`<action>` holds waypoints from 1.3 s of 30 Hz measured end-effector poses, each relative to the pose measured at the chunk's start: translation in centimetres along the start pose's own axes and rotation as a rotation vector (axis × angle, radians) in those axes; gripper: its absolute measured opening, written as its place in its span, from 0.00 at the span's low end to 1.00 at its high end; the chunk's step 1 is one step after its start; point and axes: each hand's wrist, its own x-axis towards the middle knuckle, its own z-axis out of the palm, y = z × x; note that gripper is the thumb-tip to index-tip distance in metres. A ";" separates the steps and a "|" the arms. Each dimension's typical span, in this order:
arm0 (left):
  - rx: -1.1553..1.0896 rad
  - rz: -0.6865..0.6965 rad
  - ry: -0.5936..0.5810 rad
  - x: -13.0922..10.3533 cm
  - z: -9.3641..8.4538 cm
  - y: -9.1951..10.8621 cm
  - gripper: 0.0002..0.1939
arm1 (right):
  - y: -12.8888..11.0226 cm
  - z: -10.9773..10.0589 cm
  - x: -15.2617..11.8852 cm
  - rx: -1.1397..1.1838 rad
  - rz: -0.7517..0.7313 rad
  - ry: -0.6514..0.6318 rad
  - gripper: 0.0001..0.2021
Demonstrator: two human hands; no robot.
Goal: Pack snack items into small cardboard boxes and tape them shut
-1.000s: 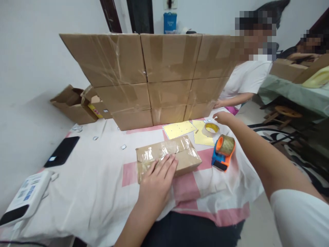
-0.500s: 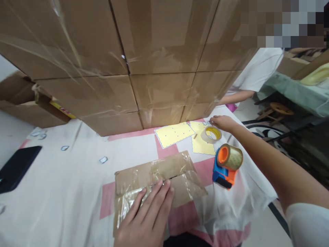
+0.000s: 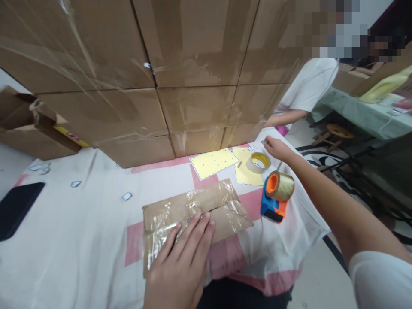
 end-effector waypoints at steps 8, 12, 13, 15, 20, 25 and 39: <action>-0.045 0.060 0.032 -0.5 -0.7 -1.5 0.25 | -3.7 -4.0 -4.5 0.488 -0.040 0.225 0.06; -0.060 0.131 0.095 -0.8 -0.9 -3.6 0.26 | -8.5 -5.6 -9.3 0.802 -0.169 0.275 0.11; -0.069 0.149 0.090 -0.9 -0.9 -4.1 0.26 | -9.8 -5.9 -10.6 0.885 -0.186 0.264 0.12; -0.098 0.171 0.072 -1.1 -1.1 -5.1 0.26 | -12.2 -6.2 -13.0 1.036 -0.223 0.228 0.13; -0.147 0.165 0.104 -1.5 -1.1 -5.8 0.26 | -17.9 -4.0 -17.6 1.429 -0.325 0.187 0.17; -0.171 0.106 0.171 -1.6 -0.5 -4.9 0.24 | -21.7 0.4 -20.1 1.753 -0.252 0.188 0.20; -0.220 -0.028 0.169 -1.8 -0.3 -4.0 0.17 | -22.7 1.1 -19.9 1.691 -0.270 -0.001 0.17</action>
